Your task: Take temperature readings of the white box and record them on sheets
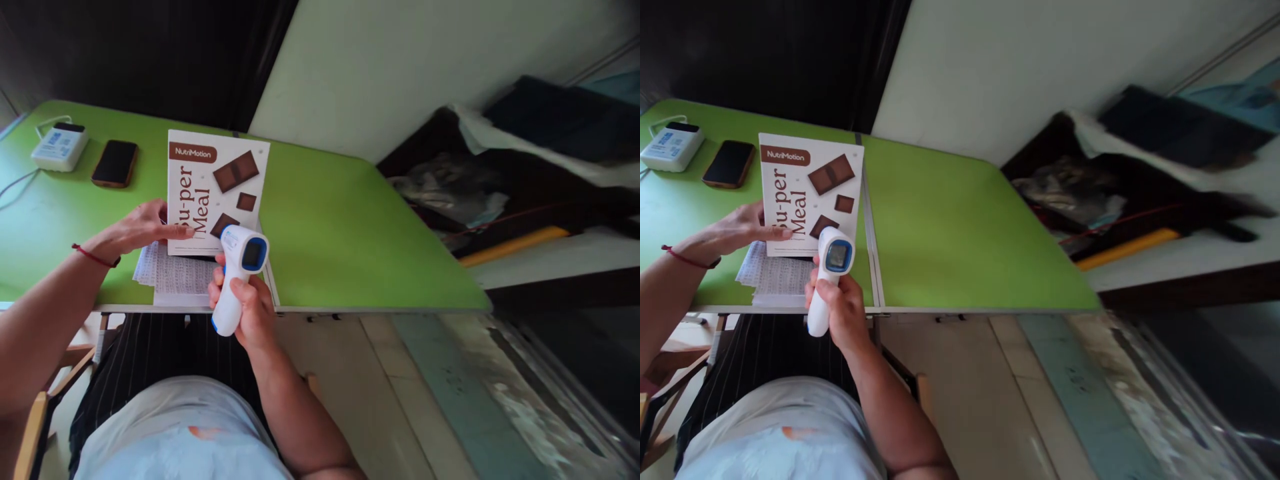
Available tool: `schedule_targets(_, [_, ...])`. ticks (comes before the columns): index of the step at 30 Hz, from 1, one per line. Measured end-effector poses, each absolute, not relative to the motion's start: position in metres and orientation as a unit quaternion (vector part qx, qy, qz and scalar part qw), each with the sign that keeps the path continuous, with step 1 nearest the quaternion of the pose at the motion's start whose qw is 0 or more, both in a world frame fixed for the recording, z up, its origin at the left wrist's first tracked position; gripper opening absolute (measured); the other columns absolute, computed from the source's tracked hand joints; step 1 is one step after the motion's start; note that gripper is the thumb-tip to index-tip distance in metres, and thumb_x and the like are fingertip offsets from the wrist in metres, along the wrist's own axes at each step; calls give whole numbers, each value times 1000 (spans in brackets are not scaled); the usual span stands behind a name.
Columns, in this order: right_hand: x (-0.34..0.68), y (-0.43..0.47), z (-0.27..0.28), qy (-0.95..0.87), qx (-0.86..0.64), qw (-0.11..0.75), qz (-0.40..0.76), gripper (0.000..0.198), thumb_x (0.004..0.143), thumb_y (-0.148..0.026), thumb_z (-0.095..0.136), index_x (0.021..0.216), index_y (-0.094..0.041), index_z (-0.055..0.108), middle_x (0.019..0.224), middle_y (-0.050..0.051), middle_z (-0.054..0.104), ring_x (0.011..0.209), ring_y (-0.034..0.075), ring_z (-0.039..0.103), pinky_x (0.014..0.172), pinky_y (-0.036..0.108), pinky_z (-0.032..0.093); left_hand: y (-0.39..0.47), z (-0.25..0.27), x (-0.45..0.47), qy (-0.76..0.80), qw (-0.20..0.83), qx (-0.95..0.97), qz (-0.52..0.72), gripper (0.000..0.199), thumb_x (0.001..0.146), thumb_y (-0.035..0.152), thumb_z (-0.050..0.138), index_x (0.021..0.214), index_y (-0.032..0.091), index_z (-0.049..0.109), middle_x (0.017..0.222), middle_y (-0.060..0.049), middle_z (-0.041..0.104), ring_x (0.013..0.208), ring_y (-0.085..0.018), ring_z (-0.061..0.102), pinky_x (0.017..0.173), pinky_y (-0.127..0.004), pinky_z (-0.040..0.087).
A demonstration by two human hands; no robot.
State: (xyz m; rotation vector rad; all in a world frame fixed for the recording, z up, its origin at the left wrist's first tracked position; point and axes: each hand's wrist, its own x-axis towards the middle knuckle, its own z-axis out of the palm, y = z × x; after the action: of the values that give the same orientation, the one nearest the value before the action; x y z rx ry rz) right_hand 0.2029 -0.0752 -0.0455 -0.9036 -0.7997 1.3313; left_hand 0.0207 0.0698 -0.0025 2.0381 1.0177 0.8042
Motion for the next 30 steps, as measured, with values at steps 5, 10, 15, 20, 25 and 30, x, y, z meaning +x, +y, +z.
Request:
schedule_targets(5, [202,-73,-41,-339,-406,615,585,40,67,-45,75,100,-24,65,69,-4,58,53,13,54,47,27,47,76,-3,17,396,424,774,252,53,67,47,88,108,19,73,91,-9,77,92,-32,74,72,-41,59])
schedule_targets(10, [199,-70,-41,-331,-412,616,584,35,67,-45,75,92,-23,65,65,-4,58,50,11,50,46,26,44,79,-9,15,390,418,774,273,57,64,48,90,109,18,70,94,-11,78,93,-33,74,73,-42,59])
schedule_targets(15, [199,-65,-43,-341,-422,609,578,31,68,-47,74,82,-22,62,62,-3,57,50,12,50,47,27,42,78,-11,12,404,408,770,277,60,66,49,89,114,18,69,102,-11,77,97,-32,73,76,-41,59])
schedule_targets(20, [197,-65,-46,-327,-425,619,575,33,66,-47,77,83,-21,65,61,-3,60,50,12,52,47,26,42,76,-6,13,377,443,767,270,63,68,47,88,120,17,68,108,-11,77,100,-31,71,81,-40,58])
schedule_targets(25, [194,-66,-44,-295,-425,632,577,33,63,-45,79,82,-20,69,60,-4,62,49,11,54,46,25,41,77,-5,14,351,467,764,273,64,69,44,89,122,15,66,106,-10,76,104,-31,70,86,-42,58])
schedule_targets(30, [194,-66,-43,-284,-433,632,578,33,61,-44,81,81,-20,70,60,-4,63,49,11,54,46,25,41,75,-3,14,345,473,766,267,63,70,43,88,122,14,66,104,-10,76,103,-30,70,85,-40,58])
